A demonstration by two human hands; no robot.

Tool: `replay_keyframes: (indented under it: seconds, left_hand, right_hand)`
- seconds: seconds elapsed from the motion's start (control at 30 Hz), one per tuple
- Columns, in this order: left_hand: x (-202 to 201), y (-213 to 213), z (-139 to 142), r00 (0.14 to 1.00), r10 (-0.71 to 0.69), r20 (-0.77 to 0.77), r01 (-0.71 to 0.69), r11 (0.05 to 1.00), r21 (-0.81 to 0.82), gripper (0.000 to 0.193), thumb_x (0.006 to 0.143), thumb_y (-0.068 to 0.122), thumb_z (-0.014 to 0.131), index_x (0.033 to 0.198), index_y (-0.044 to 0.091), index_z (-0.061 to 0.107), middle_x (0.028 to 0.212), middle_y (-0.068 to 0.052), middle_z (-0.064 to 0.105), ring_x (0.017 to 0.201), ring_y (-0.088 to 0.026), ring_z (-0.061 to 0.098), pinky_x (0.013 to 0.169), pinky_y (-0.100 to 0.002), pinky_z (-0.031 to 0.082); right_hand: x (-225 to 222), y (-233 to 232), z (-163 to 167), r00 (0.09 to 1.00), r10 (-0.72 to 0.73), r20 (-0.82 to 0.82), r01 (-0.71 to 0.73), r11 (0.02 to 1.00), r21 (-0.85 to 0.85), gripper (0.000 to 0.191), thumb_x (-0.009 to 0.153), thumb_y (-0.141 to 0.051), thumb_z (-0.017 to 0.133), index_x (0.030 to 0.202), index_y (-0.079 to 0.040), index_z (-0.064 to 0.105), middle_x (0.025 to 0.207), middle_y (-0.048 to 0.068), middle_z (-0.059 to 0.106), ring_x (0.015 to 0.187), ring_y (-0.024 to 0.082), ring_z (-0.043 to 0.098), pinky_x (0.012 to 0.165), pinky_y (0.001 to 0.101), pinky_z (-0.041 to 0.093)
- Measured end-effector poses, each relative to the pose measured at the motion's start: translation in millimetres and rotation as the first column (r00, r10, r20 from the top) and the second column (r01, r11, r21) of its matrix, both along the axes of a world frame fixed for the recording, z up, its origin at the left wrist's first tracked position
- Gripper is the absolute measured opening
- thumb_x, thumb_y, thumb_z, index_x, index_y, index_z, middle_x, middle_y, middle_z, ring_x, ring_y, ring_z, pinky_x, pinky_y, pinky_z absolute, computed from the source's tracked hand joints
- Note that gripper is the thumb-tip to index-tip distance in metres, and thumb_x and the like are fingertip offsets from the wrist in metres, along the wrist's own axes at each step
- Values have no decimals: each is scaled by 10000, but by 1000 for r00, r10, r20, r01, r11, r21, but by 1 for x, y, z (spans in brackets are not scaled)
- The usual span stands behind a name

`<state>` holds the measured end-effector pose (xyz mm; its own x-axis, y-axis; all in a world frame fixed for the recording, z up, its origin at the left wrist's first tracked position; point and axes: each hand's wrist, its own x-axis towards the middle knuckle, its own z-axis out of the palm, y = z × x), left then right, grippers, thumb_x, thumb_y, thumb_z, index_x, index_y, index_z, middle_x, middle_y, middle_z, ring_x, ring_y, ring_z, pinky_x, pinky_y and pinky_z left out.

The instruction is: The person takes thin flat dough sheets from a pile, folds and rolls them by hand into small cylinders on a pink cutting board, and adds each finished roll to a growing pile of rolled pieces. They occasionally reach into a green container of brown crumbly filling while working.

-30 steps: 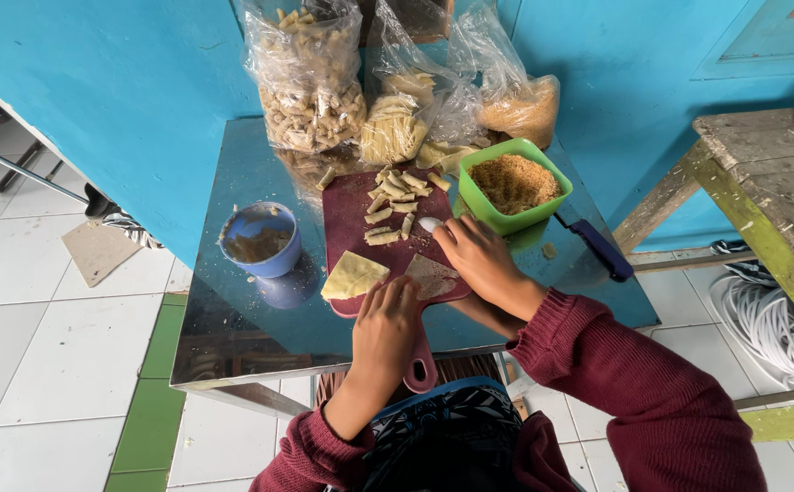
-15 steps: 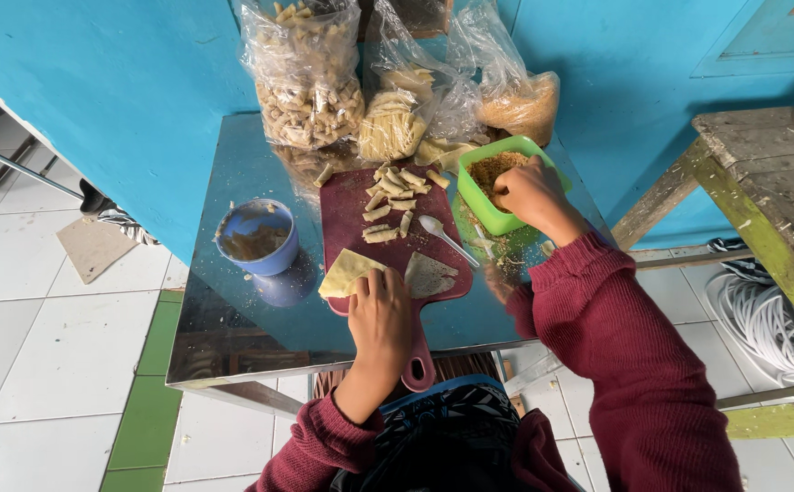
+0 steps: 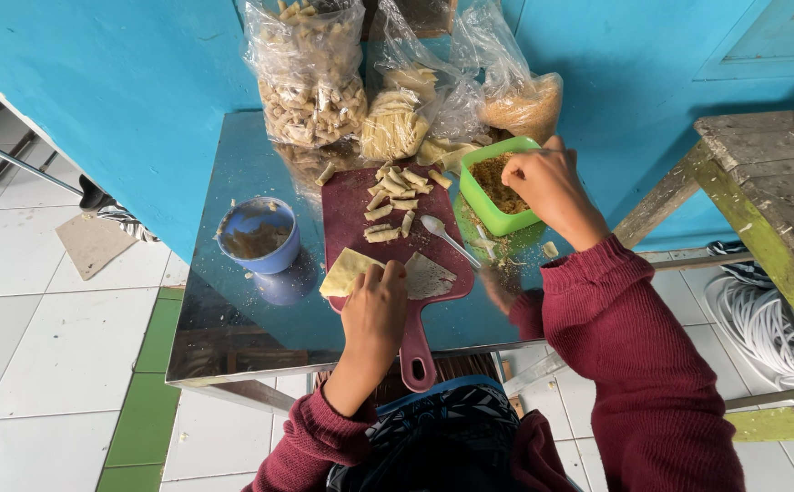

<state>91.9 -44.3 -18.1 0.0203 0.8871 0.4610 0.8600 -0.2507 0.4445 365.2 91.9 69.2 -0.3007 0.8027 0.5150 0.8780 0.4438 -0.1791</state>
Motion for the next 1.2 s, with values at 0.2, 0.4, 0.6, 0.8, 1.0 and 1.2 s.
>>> replay_keyframes:
  seconds: [0.2, 0.4, 0.6, 0.8, 1.0, 1.2]
  left_hand:
    - [2, 0, 4, 999, -1, 32, 2, 1000, -31, 293, 882, 244, 728, 1123, 130, 607, 984, -104, 662, 955, -337, 660, 793, -441, 559]
    - [-1, -3, 8, 996, -49, 74, 53, 997, -48, 488, 807, 332, 805, 1160, 81, 579, 1059, -113, 665, 1023, -338, 641, 828, -433, 537]
    - [0, -3, 8, 996, -43, 79, 46, 998, -34, 493, 794, 314, 809, 1159, 69, 585, 1063, -115, 672, 1022, -338, 644, 848, -433, 528]
    - [2, -7, 6, 995, -7, 99, 6, 1000, 12, 437, 830, 329, 797, 1126, 68, 609, 1032, -115, 676, 979, -334, 650, 822, -424, 533]
    - [9, -4, 1, 995, 57, 77, -64, 993, 95, 364, 869, 327, 761, 1091, 77, 618, 989, -104, 683, 935, -316, 663, 811, -420, 537]
    - [6, -5, -2, 994, 23, 103, -36, 992, 124, 245, 912, 236, 688, 1089, 89, 605, 969, -93, 692, 924, -316, 673, 802, -431, 542]
  right_hand:
    - [-48, -36, -12, 969, 247, -7, -246, 965, 91, 97, 905, -204, 753, 827, -146, 743, 783, -20, 702, 899, 227, 525, 931, 414, 379]
    - [-96, -75, -53, 904, 418, -87, -425, 900, -95, 76, 850, -176, 777, 873, -113, 741, 835, -14, 716, 911, 222, 551, 900, 375, 400]
    - [-95, -90, -70, 874, 437, -212, -464, 881, -98, 136, 843, -112, 746, 976, -104, 777, 951, 4, 714, 968, 252, 548, 896, 359, 438]
    - [-99, -88, -71, 873, 422, -244, -439, 898, -16, 69, 856, -126, 761, 919, -112, 785, 942, -1, 705, 951, 239, 545, 883, 365, 430]
    - [-101, -88, -67, 897, 353, -266, -382, 922, -65, 61, 824, -152, 782, 864, -116, 754, 912, -13, 692, 951, 227, 555, 882, 363, 419]
    - [-91, -90, -66, 935, 328, -131, -319, 944, 89, 96, 821, -144, 777, 900, -123, 728, 936, 2, 665, 963, 254, 565, 874, 417, 407]
